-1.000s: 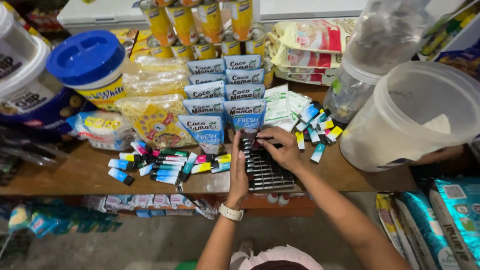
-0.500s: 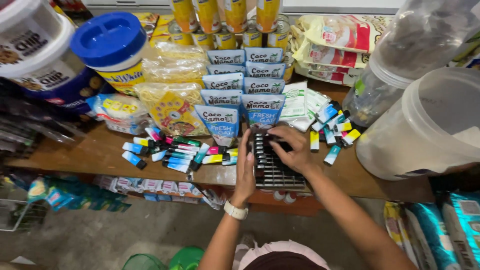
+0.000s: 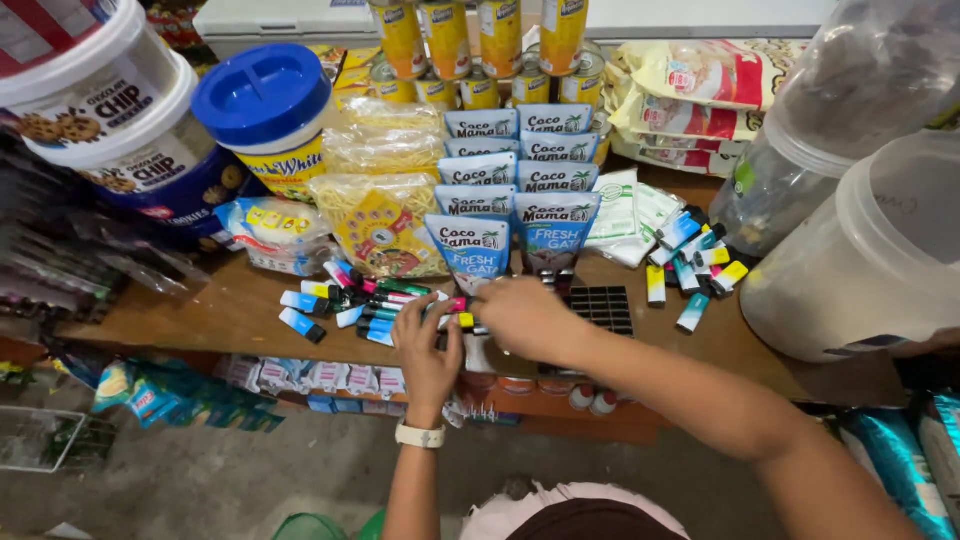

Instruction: Organizing small colorful tubes and vape pens into a display rack on a retail counter.

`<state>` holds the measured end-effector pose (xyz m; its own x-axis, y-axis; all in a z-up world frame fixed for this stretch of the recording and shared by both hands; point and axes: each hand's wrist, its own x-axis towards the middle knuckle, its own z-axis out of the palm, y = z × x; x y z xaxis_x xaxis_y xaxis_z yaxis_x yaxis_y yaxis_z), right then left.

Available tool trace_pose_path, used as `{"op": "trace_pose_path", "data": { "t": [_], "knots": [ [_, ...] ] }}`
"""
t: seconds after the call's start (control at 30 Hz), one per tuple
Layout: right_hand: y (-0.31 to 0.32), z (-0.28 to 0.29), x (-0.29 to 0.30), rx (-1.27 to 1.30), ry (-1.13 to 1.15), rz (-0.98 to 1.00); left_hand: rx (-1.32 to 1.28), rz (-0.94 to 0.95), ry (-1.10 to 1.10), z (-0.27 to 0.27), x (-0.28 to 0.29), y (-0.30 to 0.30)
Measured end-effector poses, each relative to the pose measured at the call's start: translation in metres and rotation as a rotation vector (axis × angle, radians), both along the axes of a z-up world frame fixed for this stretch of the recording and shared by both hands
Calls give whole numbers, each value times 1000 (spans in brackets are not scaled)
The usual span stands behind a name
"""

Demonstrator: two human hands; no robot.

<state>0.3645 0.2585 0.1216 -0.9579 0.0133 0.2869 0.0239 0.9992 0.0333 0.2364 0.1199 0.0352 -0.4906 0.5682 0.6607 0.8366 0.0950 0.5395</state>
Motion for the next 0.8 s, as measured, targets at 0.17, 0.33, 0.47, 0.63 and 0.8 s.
{"op": "trace_pose_path", "data": {
  "t": [0.17,0.33,0.47,0.63,0.8],
  "knots": [
    [-5,-51,-46,64,-33,-18,-69,43,144,-21,-4,3],
    [-14,-61,-56,36,-43,-39,-105,104,159,-25,-6,2],
    [-16,-56,-56,3,-50,-67,-85,97,147,-23,-7,1],
    [-14,-51,-52,-3,-34,-118,-74,93,142,-21,-8,4],
    [-9,-43,-40,-65,79,-111,-51,132,155,-21,-3,3]
  ]
}}
